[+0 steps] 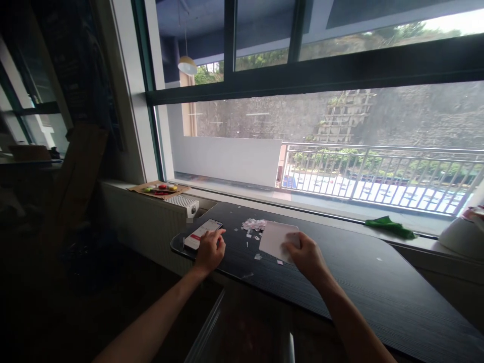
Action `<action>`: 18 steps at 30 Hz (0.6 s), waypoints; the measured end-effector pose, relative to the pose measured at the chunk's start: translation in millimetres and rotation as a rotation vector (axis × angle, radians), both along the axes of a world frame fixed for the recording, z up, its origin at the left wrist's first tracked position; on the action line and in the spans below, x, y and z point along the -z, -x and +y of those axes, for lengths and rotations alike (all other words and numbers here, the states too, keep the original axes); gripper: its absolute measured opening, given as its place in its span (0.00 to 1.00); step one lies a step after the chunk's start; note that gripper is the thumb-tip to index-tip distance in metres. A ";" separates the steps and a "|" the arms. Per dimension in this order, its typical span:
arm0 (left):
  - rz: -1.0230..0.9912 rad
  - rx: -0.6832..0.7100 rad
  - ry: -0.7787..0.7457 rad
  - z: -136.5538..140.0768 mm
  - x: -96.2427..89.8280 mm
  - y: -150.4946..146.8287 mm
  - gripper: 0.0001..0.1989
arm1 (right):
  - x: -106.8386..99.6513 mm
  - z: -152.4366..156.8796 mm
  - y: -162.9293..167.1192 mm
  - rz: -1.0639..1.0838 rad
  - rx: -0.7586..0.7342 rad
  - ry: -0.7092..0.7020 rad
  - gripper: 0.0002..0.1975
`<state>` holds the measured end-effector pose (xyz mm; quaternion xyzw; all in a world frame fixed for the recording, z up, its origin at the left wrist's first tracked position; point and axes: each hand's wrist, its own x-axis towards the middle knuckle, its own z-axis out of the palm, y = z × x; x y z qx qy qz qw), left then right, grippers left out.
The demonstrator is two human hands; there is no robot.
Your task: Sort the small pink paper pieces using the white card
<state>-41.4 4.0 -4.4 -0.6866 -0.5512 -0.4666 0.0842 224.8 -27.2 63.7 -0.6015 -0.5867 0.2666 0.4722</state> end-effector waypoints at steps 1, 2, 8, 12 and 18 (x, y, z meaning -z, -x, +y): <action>0.029 0.006 0.008 -0.5 -0.4 0.2 0.14 | 0.5 -0.1 -1.9 0.007 0.004 0.001 0.10; 0.051 0.012 0.015 -1.0 -1.1 0.7 0.13 | 1.8 0.4 -3.3 0.011 0.001 0.007 0.10; 0.211 0.139 0.098 -13.5 -15.5 -7.3 0.12 | 9.1 2.6 -9.1 -0.030 -0.008 0.028 0.11; 0.325 0.351 0.153 -24.1 -24.1 -31.6 0.15 | 9.2 1.0 -5.4 0.014 -0.001 0.014 0.11; 0.368 0.457 0.259 -24.5 -15.6 -51.1 0.14 | 13.7 1.0 -11.3 0.008 -0.022 0.067 0.10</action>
